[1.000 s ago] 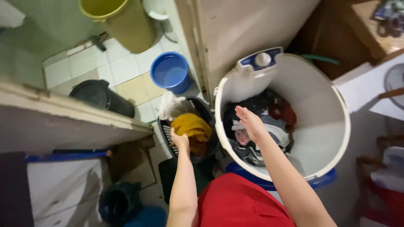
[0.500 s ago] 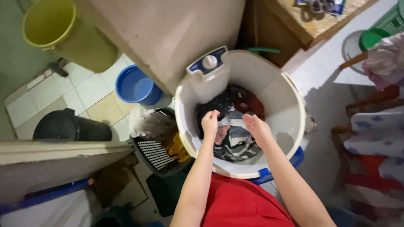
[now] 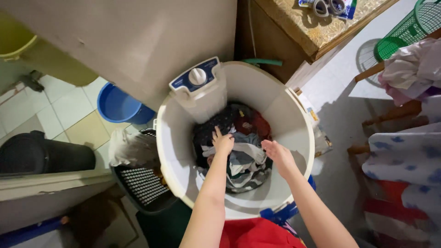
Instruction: Sort and remove clothes from a compact washing machine tub.
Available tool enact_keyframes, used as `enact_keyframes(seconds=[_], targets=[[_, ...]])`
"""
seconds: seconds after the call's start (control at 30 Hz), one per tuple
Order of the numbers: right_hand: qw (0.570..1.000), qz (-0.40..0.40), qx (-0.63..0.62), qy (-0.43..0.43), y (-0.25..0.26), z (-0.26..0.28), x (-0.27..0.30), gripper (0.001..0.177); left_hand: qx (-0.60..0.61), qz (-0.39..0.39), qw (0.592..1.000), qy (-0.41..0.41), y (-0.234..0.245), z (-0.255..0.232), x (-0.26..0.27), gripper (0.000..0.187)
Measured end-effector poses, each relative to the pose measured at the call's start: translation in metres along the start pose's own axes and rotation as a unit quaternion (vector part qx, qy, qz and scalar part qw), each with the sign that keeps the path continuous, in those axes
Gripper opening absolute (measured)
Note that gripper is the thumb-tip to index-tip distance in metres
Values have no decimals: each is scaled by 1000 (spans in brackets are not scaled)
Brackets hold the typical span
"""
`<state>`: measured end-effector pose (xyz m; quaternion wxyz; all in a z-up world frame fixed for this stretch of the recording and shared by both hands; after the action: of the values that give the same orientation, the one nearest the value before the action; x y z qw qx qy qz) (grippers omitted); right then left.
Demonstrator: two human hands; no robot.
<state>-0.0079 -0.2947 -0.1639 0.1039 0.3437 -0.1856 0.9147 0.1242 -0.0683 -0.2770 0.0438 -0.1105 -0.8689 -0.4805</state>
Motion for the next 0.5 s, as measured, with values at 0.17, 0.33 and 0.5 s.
enact_keyframes(seconds=[0.17,0.33,0.5], targets=[[1000,16,-8,-4,6,-1,-5,56,-21,55,998,38,-84,83,-58,37],[999,16,-29,-14,2,8,8,53,213,-88,964,132,-51,97,-56,51],[1000,-1,-6,-18,-29,32,17,51,239,18,969,51,39,65,-45,40]])
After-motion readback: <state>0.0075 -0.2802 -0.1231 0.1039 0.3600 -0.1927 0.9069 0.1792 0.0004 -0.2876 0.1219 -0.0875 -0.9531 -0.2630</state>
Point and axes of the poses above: each hand's wrist, its own x-axis away from the middle knuckle, its own y-axis out of the back of the hand, z = x × y, the point moved 4 cm from there along -x, towards the middle knuckle, and after that the axes turned 8 degrees about -y, right-handed, at the moved point
